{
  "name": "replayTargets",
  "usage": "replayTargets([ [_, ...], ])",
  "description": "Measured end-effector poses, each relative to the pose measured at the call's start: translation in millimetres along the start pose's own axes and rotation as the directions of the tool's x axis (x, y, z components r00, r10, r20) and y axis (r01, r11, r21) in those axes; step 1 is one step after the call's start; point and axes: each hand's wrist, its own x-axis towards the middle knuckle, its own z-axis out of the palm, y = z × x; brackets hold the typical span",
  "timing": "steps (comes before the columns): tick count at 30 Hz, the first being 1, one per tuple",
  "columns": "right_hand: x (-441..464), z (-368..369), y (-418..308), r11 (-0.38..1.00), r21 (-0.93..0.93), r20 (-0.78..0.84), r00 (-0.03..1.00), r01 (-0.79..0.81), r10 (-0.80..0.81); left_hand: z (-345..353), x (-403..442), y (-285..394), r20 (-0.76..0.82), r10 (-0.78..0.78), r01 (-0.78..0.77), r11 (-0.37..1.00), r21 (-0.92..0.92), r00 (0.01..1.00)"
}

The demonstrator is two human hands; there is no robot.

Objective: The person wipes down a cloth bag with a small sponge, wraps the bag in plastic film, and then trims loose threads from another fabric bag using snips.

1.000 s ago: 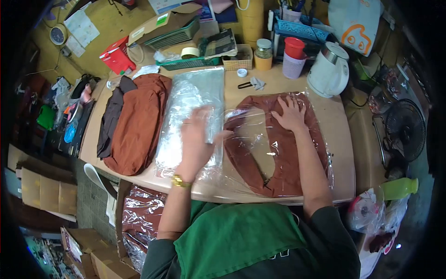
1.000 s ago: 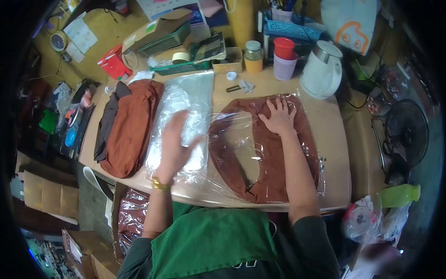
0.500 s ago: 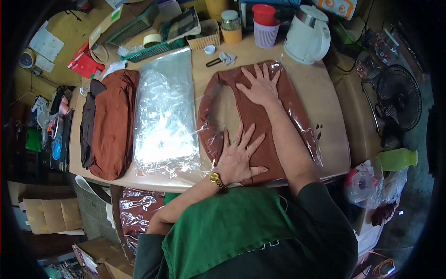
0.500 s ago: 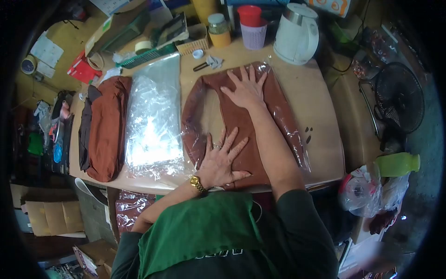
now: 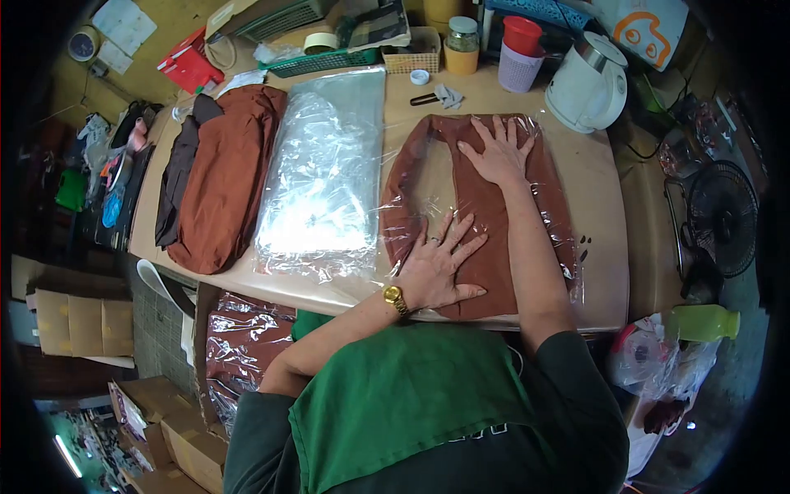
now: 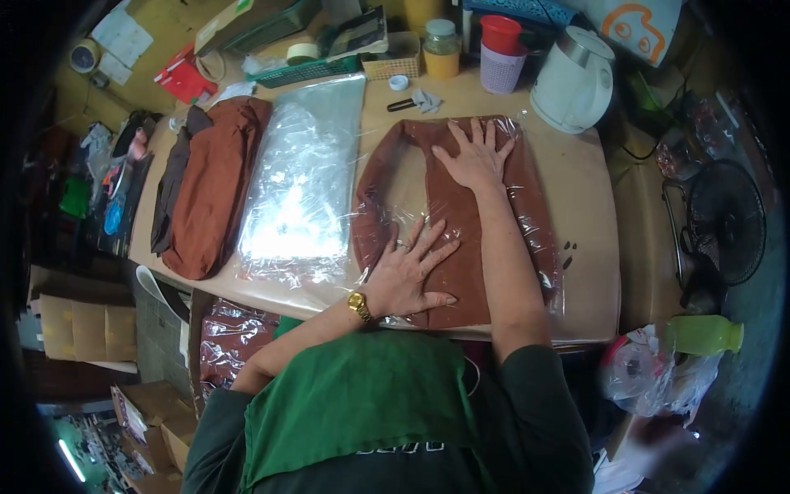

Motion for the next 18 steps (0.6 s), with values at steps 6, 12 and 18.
replayTargets([
  [6, 36, 2, 28, 0.949, 0.315, 0.251, 0.966, -0.029, -0.053, -43, 10, -19, -0.126, -0.062, 0.054, 0.997, -0.06, 0.99],
  [12, -80, -70, 8, 0.996, -0.04, 0.208, 0.975, 0.081, -0.071, -54, -11, -141, -0.37, -0.45, 0.552, 0.798, 0.244, 0.813],
  [18, -106, -32, 21, 0.993, -0.114, 0.159, 0.987, -0.009, 0.027, -38, -28, -168, -0.265, -0.469, 0.526, 0.823, 0.215, 0.843],
])
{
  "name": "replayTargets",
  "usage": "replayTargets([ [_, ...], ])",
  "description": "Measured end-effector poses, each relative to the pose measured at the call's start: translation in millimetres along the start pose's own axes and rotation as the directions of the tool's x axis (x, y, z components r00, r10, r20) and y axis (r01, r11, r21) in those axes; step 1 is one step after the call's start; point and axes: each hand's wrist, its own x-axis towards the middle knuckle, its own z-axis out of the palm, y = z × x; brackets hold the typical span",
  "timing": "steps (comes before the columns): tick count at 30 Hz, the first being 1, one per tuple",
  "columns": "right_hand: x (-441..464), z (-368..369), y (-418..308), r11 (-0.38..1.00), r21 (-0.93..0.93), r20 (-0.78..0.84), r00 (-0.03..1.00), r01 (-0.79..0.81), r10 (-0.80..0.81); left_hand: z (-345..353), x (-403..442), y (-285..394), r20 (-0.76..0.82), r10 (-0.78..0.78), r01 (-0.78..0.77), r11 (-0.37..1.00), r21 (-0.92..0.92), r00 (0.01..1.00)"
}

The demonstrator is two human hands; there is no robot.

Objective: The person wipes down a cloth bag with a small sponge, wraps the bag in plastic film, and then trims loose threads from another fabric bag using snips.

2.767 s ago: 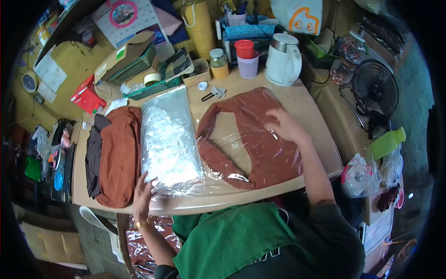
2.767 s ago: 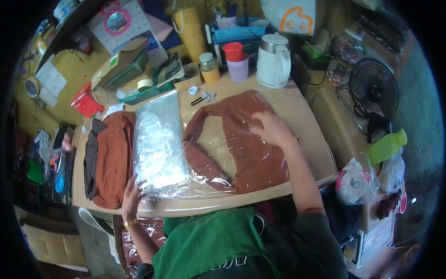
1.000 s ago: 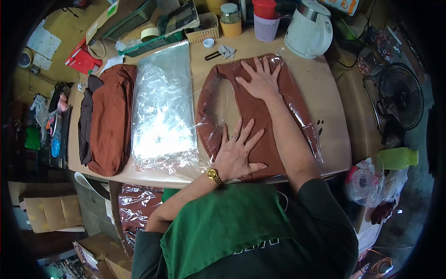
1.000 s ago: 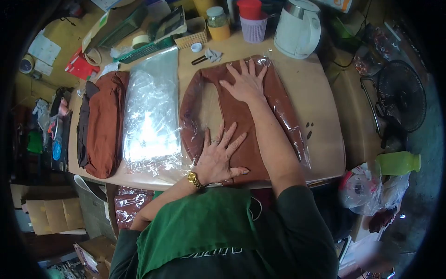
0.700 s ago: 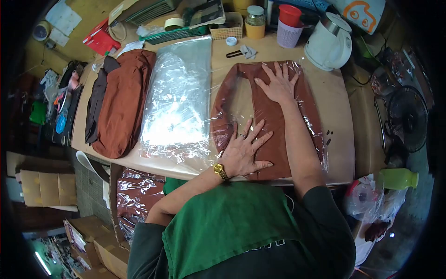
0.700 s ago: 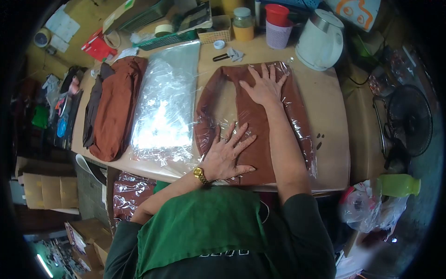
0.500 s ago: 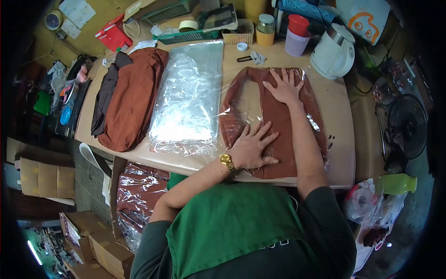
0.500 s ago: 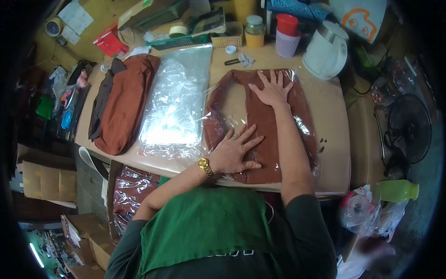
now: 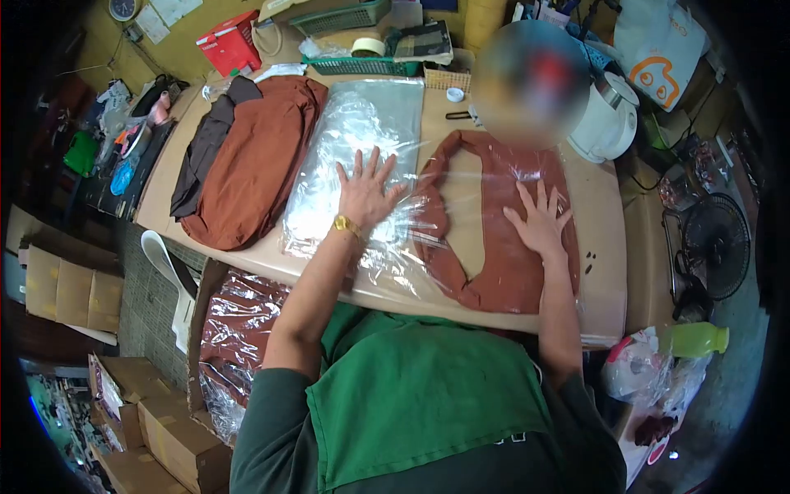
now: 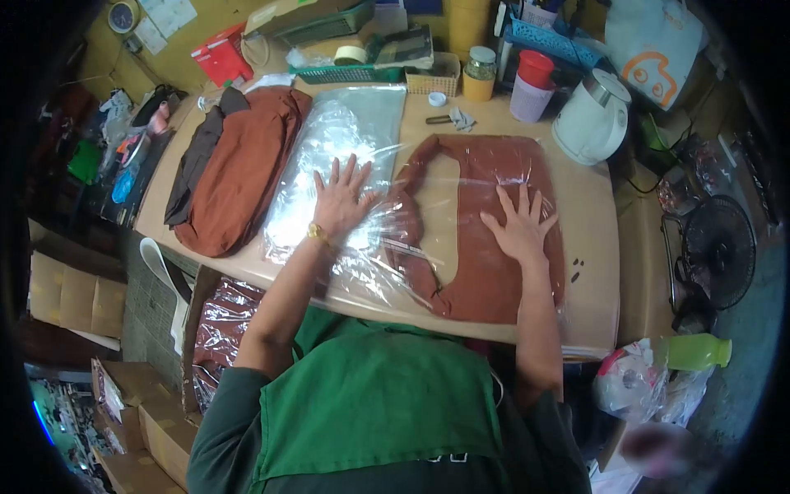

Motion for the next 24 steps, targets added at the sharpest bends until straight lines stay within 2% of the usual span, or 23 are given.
replayTargets([
  [2, 7, -2, 3, 0.996, 0.084, 0.048, 0.999, -0.009, 0.005, 0, -3, -7, 0.035, -0.001, 0.003, 0.999, -0.043, 0.999],
  [3, 4, -5, 3, 0.984, 0.178, -0.016, 1.0, -0.019, 0.022, -12, -5, -8, -0.085, -0.083, 0.079, 0.996, -0.048, 0.993],
  [4, -1, -15, 2, 0.984, 0.176, -0.027, 1.0, -0.007, 0.012, -28, -6, -11, -0.212, -0.168, 0.158, 0.985, -0.062, 0.963],
  [5, -12, -26, 4, 0.98, 0.198, -0.139, 0.989, -0.014, 0.042, -45, -17, -16, -0.212, -0.287, 0.25, 0.951, -0.182, 0.934],
  [6, -26, -29, 8, 0.976, 0.219, -0.241, 0.968, -0.016, 0.07, -69, -31, -19, -0.114, -0.398, 0.38, 0.912, -0.154, 0.91],
  [8, -44, -17, 46, 0.983, 0.174, -0.375, 0.919, -0.057, 0.12, -62, -57, -45, -0.121, -0.452, 0.434, 0.889, -0.148, 0.884],
  [10, -59, 2, 86, 0.962, 0.228, -0.381, 0.895, -0.152, 0.232, -41, -65, -58, 0.014, -0.42, 0.395, 0.841, -0.37, 0.907],
  [12, -73, -1, 85, 0.94, 0.234, -0.261, 0.915, -0.248, 0.306, -35, -63, -49, 0.08, -0.371, 0.344, 0.732, -0.588, 0.925],
  [14, -77, -7, 68, 0.94, 0.315, -0.237, 0.949, -0.129, 0.209, -15, -60, -41, 0.006, -0.325, 0.246, 0.702, -0.669, 0.946],
  [15, -81, -18, 52, 0.903, 0.42, -0.171, 0.969, -0.093, 0.179, -19, -64, -36, -0.013, -0.321, 0.234, 0.717, -0.656, 0.947],
  [16, -84, -25, 36, 0.853, 0.518, -0.102, 0.985, -0.068, 0.14, -28, -68, -38, 0.07, -0.301, 0.268, 0.693, -0.669, 0.951],
  [17, -80, -18, 43, 0.859, 0.512, -0.092, 0.993, -0.019, 0.077, -40, -76, -43, 0.118, -0.286, 0.277, 0.619, -0.735, 0.951],
  [18, -70, -12, 60, 0.856, 0.512, -0.108, 0.994, 0.075, -0.023, -45, -90, -51, -0.01, -0.326, 0.189, 0.573, -0.797, 0.945],
  [20, -49, -24, 41, 0.837, 0.51, -0.111, 0.98, 0.198, -0.164, -56, -125, -85, -0.149, -0.389, 0.124, 0.595, -0.794, 0.909],
  [21, -54, -61, -1, 0.791, 0.587, -0.071, 0.985, 0.17, -0.159, -78, -153, -103, -0.034, -0.417, 0.191, 0.485, -0.854, 0.908],
  [22, -61, -93, -42, 0.741, 0.66, -0.028, 0.989, 0.128, -0.146, -91, -184, -122, -0.023, -0.473, 0.228, 0.466, -0.855, 0.881],
  [23, -65, -118, -82, 0.689, 0.71, 0.003, 0.978, 0.145, -0.208, -90, -218, -146, -0.204, -0.532, 0.171, 0.572, -0.802, 0.822],
  [24, -68, -123, -120, 0.598, 0.771, -0.031, 0.951, 0.22, -0.309, -110, -260, -157, -0.18, -0.663, 0.278, 0.524, -0.805, 0.726],
])
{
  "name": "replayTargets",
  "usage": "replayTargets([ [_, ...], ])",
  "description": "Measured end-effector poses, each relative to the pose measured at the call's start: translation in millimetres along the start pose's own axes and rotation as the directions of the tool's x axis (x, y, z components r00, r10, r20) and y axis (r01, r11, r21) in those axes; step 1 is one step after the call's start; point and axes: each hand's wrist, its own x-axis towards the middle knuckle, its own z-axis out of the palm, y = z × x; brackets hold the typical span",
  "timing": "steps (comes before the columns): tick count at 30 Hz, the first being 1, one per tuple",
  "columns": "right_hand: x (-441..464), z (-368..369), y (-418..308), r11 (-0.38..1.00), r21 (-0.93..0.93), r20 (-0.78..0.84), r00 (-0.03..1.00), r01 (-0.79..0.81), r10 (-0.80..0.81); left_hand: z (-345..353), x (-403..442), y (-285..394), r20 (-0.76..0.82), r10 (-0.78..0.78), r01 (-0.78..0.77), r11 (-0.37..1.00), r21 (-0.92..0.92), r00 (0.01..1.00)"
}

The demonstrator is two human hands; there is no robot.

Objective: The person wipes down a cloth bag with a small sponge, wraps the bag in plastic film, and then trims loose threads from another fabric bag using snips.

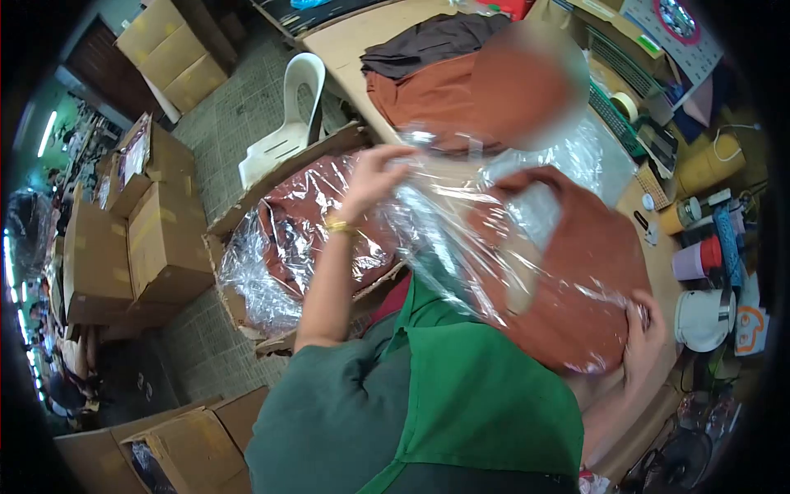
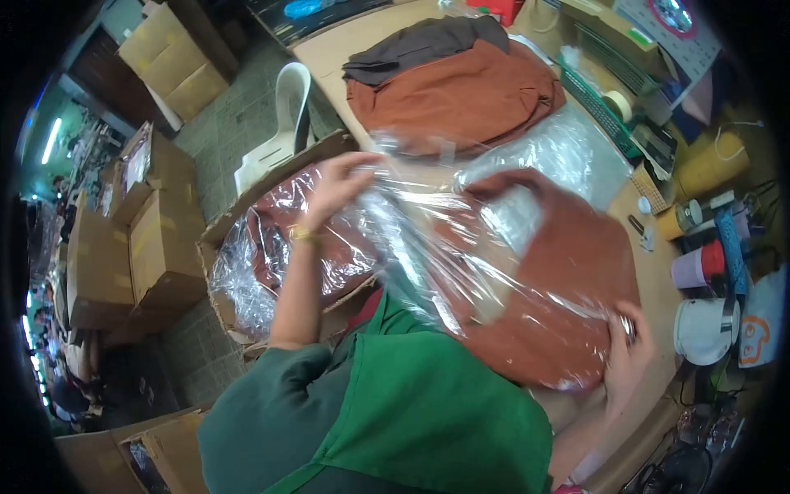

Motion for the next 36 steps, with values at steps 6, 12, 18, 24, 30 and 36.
replayTargets([
  [6, 30, 169, -125, 0.659, 0.284, 0.266, 0.603, 0.696, -0.752, -208, -147, -55, -0.643, -0.262, 0.333, 0.943, -0.011, 0.72],
  [12, 38, 350, -90, 0.629, 0.418, 0.495, 0.417, 0.655, -0.762, -259, -262, -144, -0.854, -0.275, 0.889, 0.26, 0.376, 0.441],
  [18, 26, 333, -74, 0.524, 0.185, 0.656, 0.292, 0.831, -0.695, -132, -231, -242, -0.624, -0.571, 0.845, 0.33, 0.422, 0.534],
  [24, 32, 228, -67, 0.707, 0.062, 0.624, 0.526, 0.704, -0.578, -60, -183, -329, -0.521, -0.566, 0.761, 0.561, 0.325, 0.639],
  [30, 37, 137, 2, 0.916, -0.07, 0.285, 0.887, 0.396, -0.362, -83, -169, -330, -0.423, -0.587, 0.711, 0.444, 0.545, 0.691],
  [36, 61, 63, 110, 0.938, -0.279, -0.112, 0.963, 0.206, -0.245, -170, -183, -353, -0.115, -0.702, 0.703, 0.662, 0.258, 0.703],
])
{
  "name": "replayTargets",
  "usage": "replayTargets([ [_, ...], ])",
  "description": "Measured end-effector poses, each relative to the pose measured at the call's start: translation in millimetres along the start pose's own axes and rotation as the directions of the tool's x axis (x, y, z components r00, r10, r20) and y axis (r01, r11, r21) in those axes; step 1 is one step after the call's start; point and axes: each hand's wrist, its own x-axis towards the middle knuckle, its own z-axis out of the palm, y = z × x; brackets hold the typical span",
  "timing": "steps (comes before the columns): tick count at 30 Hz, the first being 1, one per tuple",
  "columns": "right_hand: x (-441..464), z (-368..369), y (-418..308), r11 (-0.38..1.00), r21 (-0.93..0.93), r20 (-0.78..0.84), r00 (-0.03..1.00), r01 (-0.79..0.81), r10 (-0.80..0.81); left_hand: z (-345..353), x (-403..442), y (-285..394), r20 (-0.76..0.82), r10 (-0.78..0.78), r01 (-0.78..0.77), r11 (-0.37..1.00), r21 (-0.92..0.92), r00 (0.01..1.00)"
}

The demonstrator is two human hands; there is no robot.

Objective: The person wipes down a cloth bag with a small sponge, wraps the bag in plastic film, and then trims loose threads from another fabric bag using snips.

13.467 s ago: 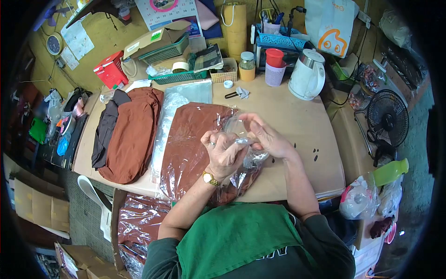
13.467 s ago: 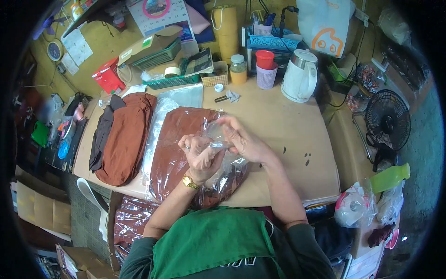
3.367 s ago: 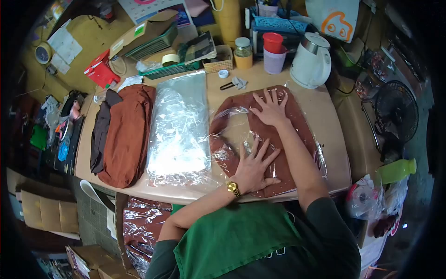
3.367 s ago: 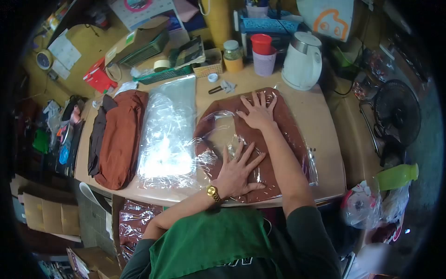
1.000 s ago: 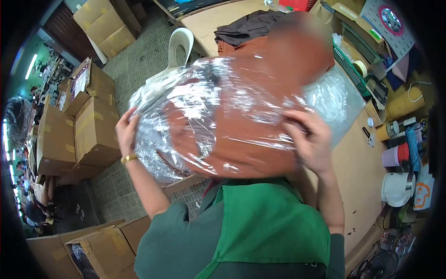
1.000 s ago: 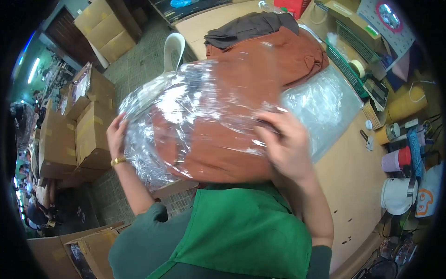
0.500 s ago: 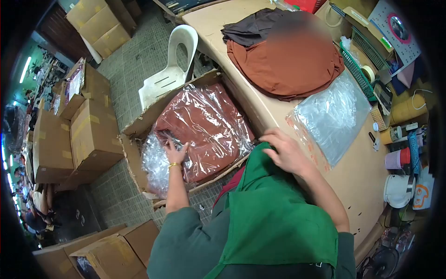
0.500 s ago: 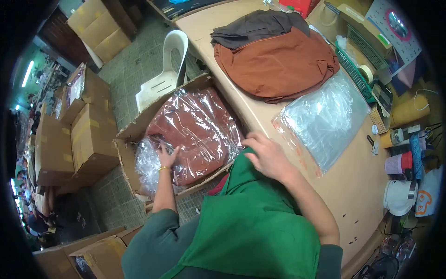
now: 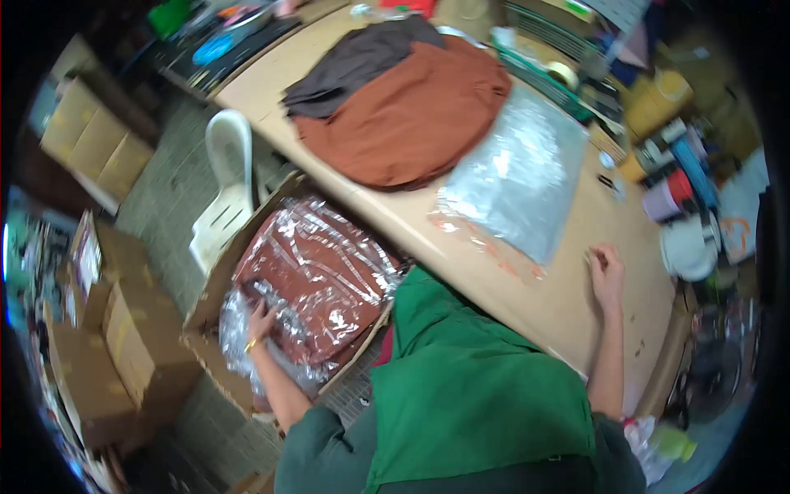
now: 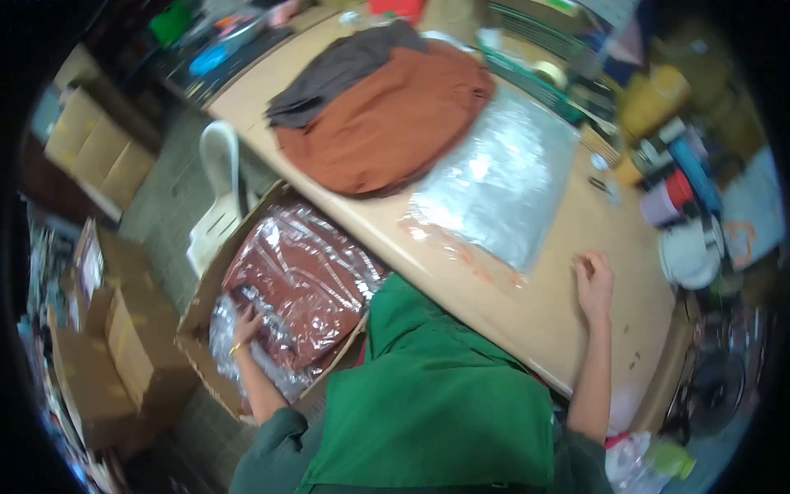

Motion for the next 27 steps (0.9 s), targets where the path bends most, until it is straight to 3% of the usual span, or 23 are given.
replayTargets([
  [1, 4, -8, 17, 0.997, -0.072, -0.065, 0.998, -0.017, 0.012, -33, -57, 89, 0.0, -0.163, 0.163, 0.987, -0.001, 0.987],
  [2, 11, -13, 43, 0.997, -0.076, -0.109, 0.994, -0.007, -0.001, -45, -52, 71, -0.178, -0.054, 0.082, 0.985, 0.149, 0.982],
  [3, 21, -15, 70, 0.997, -0.08, -0.15, 0.989, 0.007, -0.019, -58, -75, 119, -0.343, -0.056, 0.196, 0.901, 0.388, 0.938],
  [5, 50, -17, 110, 0.976, -0.216, -0.237, 0.968, 0.028, -0.08, -69, -67, 127, -0.514, 0.126, 0.119, 0.901, 0.418, 0.849],
  [7, 84, -11, 122, 0.974, -0.225, -0.268, 0.962, -0.011, -0.052, -59, -60, 176, -0.498, 0.313, -0.2, 0.943, 0.267, 0.809],
  [9, 112, -11, 84, 0.974, -0.081, -0.268, 0.946, -0.214, 0.185, -34, -57, 242, -0.435, 0.549, -0.507, 0.833, 0.22, 0.714],
  [10, 128, -7, 89, 0.959, -0.184, -0.339, 0.93, -0.214, 0.142, -19, -55, 273, -0.371, 0.662, -0.636, 0.743, 0.209, 0.651],
  [12, 157, 4, 122, 0.933, -0.284, -0.411, 0.907, -0.221, 0.09, 21, -65, 338, -0.316, 0.765, -0.731, 0.637, 0.244, 0.561],
  [14, 179, 10, 157, 0.875, -0.371, -0.362, 0.916, -0.311, 0.172, 60, -92, 404, -0.272, 0.856, -0.798, 0.511, 0.32, 0.44],
  [18, 201, -17, 175, 0.854, -0.404, -0.246, 0.938, -0.329, 0.245, 125, -91, 458, -0.294, 0.874, -0.858, 0.458, 0.232, 0.387],
  [19, 206, -30, 165, 0.863, -0.163, -0.153, 0.876, -0.479, 0.457, 139, -84, 460, -0.289, 0.879, -0.845, 0.456, 0.279, 0.379],
  [20, 211, -42, 155, 0.784, 0.068, -0.008, 0.785, -0.618, 0.619, 152, -79, 462, -0.288, 0.883, -0.829, 0.455, 0.324, 0.372],
  [21, 217, -46, 152, 0.783, 0.067, -0.009, 0.784, -0.619, 0.62, 159, -79, 464, -0.287, 0.883, -0.831, 0.455, 0.322, 0.372],
  [23, 226, -46, 144, 0.85, 0.204, -0.102, 0.853, -0.485, 0.511, 166, -81, 462, -0.173, 0.889, -0.693, 0.441, 0.57, 0.423],
  [24, 226, -43, 139, 0.85, 0.208, -0.09, 0.856, -0.483, 0.509, 164, -78, 462, -0.175, 0.886, -0.684, 0.446, 0.578, 0.429],
  [26, 222, -27, 125, 0.954, -0.227, -0.282, 0.951, -0.197, 0.129, 155, -68, 464, -0.14, 0.861, -0.722, 0.489, 0.489, 0.489],
  [27, 220, -17, 120, 0.959, -0.219, -0.265, 0.957, -0.177, 0.116, 150, -73, 472, -0.185, 0.851, -0.738, 0.52, 0.429, 0.492],
])
